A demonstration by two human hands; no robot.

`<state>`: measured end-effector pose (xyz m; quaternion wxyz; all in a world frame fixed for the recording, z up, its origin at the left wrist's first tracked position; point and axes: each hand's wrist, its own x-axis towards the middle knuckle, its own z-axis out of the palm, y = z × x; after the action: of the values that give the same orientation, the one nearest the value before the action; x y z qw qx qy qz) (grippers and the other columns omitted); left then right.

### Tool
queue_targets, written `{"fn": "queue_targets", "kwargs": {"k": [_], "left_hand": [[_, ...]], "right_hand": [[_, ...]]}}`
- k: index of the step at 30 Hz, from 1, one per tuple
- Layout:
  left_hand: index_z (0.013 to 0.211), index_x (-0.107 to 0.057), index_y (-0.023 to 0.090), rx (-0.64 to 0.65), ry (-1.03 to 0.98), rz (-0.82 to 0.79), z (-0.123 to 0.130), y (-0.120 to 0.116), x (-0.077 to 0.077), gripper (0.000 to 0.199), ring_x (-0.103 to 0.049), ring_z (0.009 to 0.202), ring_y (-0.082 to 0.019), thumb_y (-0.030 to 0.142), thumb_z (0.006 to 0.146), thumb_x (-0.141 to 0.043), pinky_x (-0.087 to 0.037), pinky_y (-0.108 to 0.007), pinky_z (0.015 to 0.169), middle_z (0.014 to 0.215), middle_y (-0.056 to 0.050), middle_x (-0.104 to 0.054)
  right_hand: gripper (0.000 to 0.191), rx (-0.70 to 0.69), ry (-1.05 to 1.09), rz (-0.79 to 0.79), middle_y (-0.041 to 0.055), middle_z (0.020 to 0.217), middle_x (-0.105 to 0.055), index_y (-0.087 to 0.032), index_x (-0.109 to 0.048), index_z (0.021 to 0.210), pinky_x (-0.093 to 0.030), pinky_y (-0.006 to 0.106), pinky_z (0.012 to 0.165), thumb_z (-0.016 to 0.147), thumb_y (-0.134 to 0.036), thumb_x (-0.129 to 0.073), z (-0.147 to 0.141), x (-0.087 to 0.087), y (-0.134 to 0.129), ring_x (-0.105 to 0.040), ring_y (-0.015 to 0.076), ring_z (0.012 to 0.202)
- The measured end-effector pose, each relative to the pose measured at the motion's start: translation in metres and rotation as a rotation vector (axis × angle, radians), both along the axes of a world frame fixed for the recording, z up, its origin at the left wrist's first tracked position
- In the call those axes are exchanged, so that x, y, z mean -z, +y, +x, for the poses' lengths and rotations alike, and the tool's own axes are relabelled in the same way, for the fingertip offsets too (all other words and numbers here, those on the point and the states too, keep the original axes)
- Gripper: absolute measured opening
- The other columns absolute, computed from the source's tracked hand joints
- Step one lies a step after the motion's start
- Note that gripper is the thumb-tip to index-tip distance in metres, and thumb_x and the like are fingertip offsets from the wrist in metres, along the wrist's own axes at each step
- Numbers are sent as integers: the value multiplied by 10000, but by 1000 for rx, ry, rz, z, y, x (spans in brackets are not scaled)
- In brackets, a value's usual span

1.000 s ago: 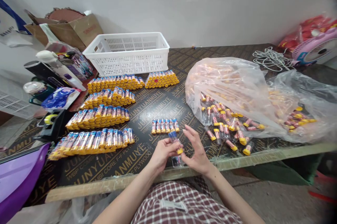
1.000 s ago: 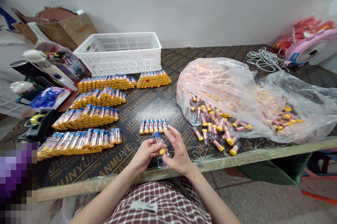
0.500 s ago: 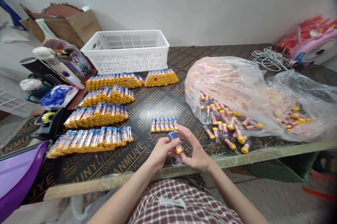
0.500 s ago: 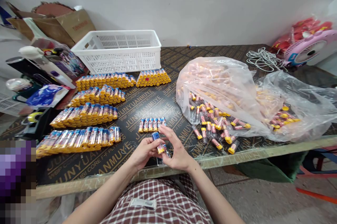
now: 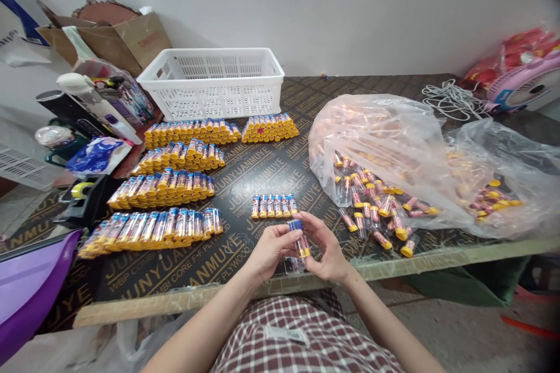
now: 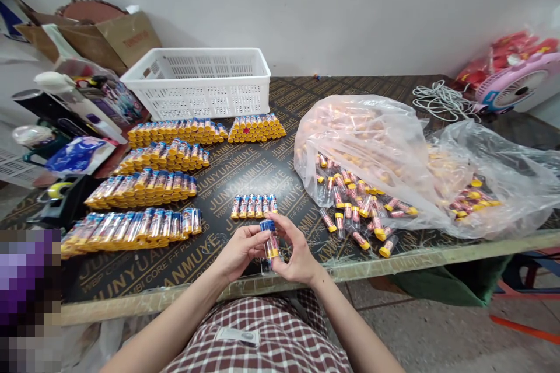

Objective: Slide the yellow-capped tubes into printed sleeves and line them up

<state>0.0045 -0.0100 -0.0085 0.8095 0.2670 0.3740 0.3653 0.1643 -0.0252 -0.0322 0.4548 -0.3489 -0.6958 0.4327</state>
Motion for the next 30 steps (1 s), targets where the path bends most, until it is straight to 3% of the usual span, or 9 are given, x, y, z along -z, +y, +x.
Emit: {"fn": "queue_targets", "kwargs": {"k": [16,21,24,27,30], "left_hand": [[785,-687,103,-9,23,19,0,-4,-2,348,-566,555,-93,391,619,-791,-456,-217,572,682,-29,-653],[798,-679,106,-16,80,71,-4,3,0,368,-575,573,-106,422,632,-767,-465,-232,582,701,-39,-660],[790,-668,119,-115,395,251,-28,32,7,385,-608,623,-156,450,616,-760,-475,-273,616,714,-54,-673],[846,-661,150,-270,1080,493,-64,70,20,366,-622,699,-207,395,601,-779,-453,-292,676,672,-46,-659],[937,-648,160,-107,1485,556,-88,97,36,399,-627,793,-244,400,638,-758,-432,-299,703,750,-79,-676]], "right_hand": [[796,26,91,14,109,1359,-464,-234,-332,1372,-441,427,1017,625,-57,-542,-6,1,-1,-485,268,1231],[808,-29,91,-9,100,1414,-406,-264,-282,1406,-372,439,1068,683,-110,-609,-5,0,3,-433,262,1278],[889,43,-21,-48,87,1479,-314,-286,-212,1443,-316,466,1095,703,-249,-703,0,11,15,-380,273,1313],[717,310,-177,-123,102,1436,-382,-262,-300,1423,-418,446,1004,795,-367,-629,6,35,35,-458,263,1244],[490,470,-305,-151,148,1238,-566,-179,-499,1307,-537,388,781,855,-369,-507,7,60,55,-616,241,975]]}}
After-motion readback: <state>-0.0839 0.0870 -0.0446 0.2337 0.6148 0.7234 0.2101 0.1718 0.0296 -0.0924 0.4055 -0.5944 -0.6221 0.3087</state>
